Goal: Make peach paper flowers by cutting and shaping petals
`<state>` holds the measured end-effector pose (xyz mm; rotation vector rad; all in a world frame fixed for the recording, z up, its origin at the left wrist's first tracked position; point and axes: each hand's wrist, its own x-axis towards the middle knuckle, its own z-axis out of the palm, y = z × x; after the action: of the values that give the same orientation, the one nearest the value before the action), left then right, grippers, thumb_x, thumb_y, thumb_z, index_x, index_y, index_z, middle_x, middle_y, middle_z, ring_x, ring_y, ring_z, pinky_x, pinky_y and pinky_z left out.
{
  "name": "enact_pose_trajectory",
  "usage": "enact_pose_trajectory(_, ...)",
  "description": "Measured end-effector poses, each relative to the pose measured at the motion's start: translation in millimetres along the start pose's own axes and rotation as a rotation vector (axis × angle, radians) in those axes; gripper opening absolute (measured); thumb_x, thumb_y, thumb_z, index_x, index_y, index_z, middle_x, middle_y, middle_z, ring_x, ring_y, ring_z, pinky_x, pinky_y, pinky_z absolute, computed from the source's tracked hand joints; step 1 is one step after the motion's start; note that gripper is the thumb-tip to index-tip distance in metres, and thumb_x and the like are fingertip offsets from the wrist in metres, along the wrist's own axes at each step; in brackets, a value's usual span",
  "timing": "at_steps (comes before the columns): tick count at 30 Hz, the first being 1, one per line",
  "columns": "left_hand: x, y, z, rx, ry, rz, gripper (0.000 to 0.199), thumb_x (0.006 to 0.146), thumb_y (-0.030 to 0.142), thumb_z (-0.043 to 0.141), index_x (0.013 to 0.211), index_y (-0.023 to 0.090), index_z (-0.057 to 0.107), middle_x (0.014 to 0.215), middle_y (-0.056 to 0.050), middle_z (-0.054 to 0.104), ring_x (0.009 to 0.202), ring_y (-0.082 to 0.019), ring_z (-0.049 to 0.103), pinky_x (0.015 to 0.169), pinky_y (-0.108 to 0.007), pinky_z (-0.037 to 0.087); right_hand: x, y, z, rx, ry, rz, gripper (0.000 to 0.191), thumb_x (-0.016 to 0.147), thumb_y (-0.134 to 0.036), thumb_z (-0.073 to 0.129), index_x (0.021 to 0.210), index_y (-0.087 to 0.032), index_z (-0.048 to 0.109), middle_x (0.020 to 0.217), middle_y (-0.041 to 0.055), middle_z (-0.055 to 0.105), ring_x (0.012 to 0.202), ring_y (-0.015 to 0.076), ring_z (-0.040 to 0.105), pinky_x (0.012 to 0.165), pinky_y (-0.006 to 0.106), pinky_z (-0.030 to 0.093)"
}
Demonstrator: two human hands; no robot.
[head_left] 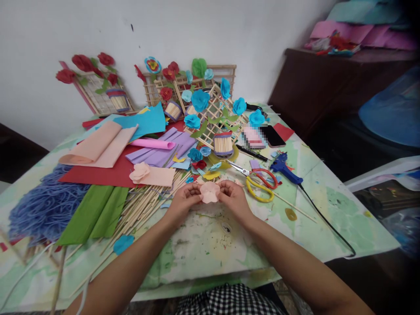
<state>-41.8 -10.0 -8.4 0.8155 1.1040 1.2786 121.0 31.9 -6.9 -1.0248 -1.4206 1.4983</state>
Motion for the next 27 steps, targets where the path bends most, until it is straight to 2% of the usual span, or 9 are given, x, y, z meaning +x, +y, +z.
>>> enact_pose_trajectory(8,-0.2,4.6,-1.3,-0.182,-0.009,-0.077,0.016,0.069,0.020,0.061,0.082,0.013,0.066,0.068,-0.003,0.063,0.060,-0.012,0.059,0.059,-0.024,0.049,-0.3,-1.0,1.0,-0.001,-0.036,0.003,0.013,0.061,-0.023,0.054,0.072,-0.018,0.055,0.056,-0.0044,0.050,0.050,0.0094,0.044,0.049,0.022,0.034)
enact_pose_trajectory(12,-1.0,4.1,2.0,-0.139,-0.017,-0.101,0.020,0.062,0.015,0.067,0.082,0.012,0.068,0.078,-0.003,0.065,0.065,-0.012,0.060,0.061,-0.024,0.050,-0.8,-1.4,1.4,0.007,-0.048,0.017,0.013,0.062,-0.023,0.055,0.073,-0.018,0.055,0.057,-0.0042,0.051,0.051,0.0095,0.045,0.050,0.022,0.035)
enact_pose_trajectory(17,-3.4,2.0,5.9,-0.092,-0.078,-0.126,0.021,0.066,0.025,0.071,0.084,0.014,0.067,0.079,-0.004,0.066,0.067,-0.013,0.061,0.063,-0.025,0.050,-2.4,0.3,2.5,-0.029,-0.070,-0.004,0.012,0.063,-0.022,0.054,0.074,-0.018,0.055,0.058,-0.0036,0.052,0.052,0.0101,0.046,0.051,0.022,0.035)
enact_pose_trajectory(24,-3.3,-5.0,5.2,0.011,-0.080,-0.117,0.023,0.065,0.029,0.074,0.078,0.013,0.064,0.069,-0.002,0.066,0.057,-0.009,0.058,0.056,-0.020,0.045,-4.2,3.5,4.5,-0.076,-0.115,-0.020,0.007,0.065,-0.020,0.052,0.072,-0.017,0.054,0.061,-0.0026,0.051,0.053,0.0102,0.044,0.050,0.022,0.033)
enact_pose_trajectory(27,-3.8,-5.4,4.8,0.038,-0.063,-0.121,0.023,0.064,0.030,0.075,0.074,0.013,0.062,0.063,-0.001,0.064,0.053,-0.008,0.057,0.054,-0.019,0.044,-6.1,0.2,3.7,-0.044,-0.123,-0.034,0.010,0.072,-0.026,0.050,0.069,-0.017,0.053,0.060,-0.0022,0.049,0.055,0.0109,0.043,0.051,0.023,0.033)
